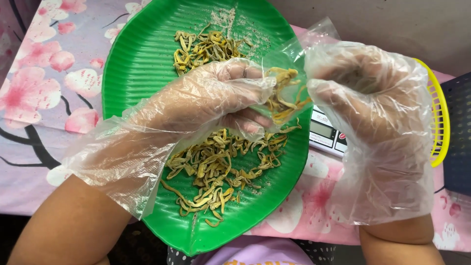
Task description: Packing dried plant material into small plastic bags and weighing them on a digital scale.
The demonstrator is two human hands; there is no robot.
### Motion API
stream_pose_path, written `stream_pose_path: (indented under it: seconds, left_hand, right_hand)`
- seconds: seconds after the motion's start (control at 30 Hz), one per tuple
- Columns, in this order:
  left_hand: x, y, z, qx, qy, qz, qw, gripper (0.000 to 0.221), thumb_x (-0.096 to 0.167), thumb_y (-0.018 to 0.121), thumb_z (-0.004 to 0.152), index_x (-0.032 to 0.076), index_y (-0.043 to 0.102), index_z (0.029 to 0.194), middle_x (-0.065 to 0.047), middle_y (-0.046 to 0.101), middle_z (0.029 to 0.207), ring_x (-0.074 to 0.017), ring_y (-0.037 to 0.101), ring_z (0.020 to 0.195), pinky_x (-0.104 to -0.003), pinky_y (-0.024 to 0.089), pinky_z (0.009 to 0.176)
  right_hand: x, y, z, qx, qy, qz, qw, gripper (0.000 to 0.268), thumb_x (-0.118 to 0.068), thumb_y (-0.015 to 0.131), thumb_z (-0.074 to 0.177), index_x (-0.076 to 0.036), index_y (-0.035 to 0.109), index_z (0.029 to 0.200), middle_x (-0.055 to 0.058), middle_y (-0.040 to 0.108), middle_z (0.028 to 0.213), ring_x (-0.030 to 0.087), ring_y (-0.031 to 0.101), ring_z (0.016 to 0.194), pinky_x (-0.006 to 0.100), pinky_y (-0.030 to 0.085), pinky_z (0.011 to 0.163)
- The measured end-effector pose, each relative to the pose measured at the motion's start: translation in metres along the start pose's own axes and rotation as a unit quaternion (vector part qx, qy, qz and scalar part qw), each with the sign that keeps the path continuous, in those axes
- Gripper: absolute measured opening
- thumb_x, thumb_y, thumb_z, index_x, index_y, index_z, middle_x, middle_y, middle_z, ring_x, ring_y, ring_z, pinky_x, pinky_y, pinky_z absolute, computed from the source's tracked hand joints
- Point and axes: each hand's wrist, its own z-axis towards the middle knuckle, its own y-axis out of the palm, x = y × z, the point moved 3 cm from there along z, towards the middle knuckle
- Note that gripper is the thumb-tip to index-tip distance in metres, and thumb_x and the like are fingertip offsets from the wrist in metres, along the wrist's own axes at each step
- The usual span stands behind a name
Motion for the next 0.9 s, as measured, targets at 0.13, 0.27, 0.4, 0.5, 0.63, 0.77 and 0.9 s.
stream_pose_path:
  seconds: [0.13,0.27,0.4,0.5,0.63,0.77,0.9]
  left_hand:
    - [0.005,0.005,-0.004,-0.001,-0.002,0.006,1.0,0.055,0.014,0.07,0.08,0.001,0.06,0.133,-0.018,0.071,0.113,-0.0235,0.075,0.074,-0.028,0.065,0.066]
    - [0.012,0.012,-0.009,0.026,-0.042,0.081,0.996,0.056,0.01,0.07,0.072,0.007,0.069,0.128,-0.01,0.077,0.107,-0.0198,0.073,0.082,-0.027,0.061,0.069]
    - [0.002,0.004,-0.002,0.005,0.02,0.113,0.993,0.044,0.015,0.073,0.072,0.008,0.068,0.115,-0.008,0.076,0.102,-0.0174,0.073,0.083,-0.027,0.06,0.062]
    - [0.0,0.005,0.001,0.058,0.001,0.11,0.992,0.031,0.021,0.077,0.075,0.007,0.066,0.101,-0.01,0.078,0.092,-0.0201,0.079,0.08,-0.027,0.06,0.059]
    - [0.011,0.01,-0.007,0.099,0.022,0.097,0.99,0.024,0.022,0.077,0.075,0.008,0.069,0.094,-0.009,0.079,0.088,-0.0168,0.077,0.077,-0.026,0.063,0.064]
    - [0.01,0.008,-0.006,0.062,0.032,0.123,0.99,0.035,0.033,0.068,0.079,0.01,0.077,0.104,-0.006,0.082,0.094,-0.0145,0.078,0.083,-0.028,0.065,0.069]
    - [0.008,0.004,-0.005,0.088,0.044,0.121,0.988,0.028,0.038,0.067,0.082,0.011,0.065,0.081,-0.008,0.081,0.086,-0.0136,0.076,0.075,-0.028,0.068,0.071]
  right_hand:
    - [0.006,0.002,-0.001,-0.029,-0.029,0.035,0.999,0.024,-0.024,0.065,0.1,-0.002,0.068,0.109,0.017,0.069,0.119,0.029,0.066,0.124,0.041,0.052,0.118]
    - [0.001,0.006,0.003,-0.117,-0.057,-0.013,0.991,0.036,-0.03,0.053,0.103,-0.005,0.069,0.122,0.017,0.067,0.133,0.03,0.06,0.134,0.048,0.039,0.129]
    - [0.008,0.007,0.0,-0.151,-0.042,-0.012,0.988,0.033,-0.031,0.055,0.101,-0.006,0.07,0.117,0.016,0.065,0.134,0.028,0.062,0.131,0.042,0.045,0.118]
    - [0.001,0.005,0.0,-0.063,-0.03,0.007,0.998,0.037,-0.037,0.057,0.099,-0.003,0.071,0.105,0.023,0.069,0.126,0.03,0.064,0.13,0.041,0.048,0.117]
    - [0.0,0.001,0.001,-0.019,-0.03,-0.014,0.999,0.017,-0.017,0.069,0.098,-0.001,0.068,0.102,0.018,0.069,0.115,0.027,0.07,0.115,0.035,0.054,0.103]
    - [0.016,0.003,-0.003,0.006,0.021,0.026,0.999,0.022,-0.024,0.075,0.095,-0.003,0.07,0.101,0.011,0.071,0.107,0.02,0.07,0.111,0.031,0.056,0.103]
    - [0.012,-0.007,-0.001,0.03,0.026,-0.059,0.997,0.02,-0.019,0.078,0.099,0.0,0.071,0.099,0.01,0.073,0.097,0.014,0.068,0.091,0.026,0.056,0.082]
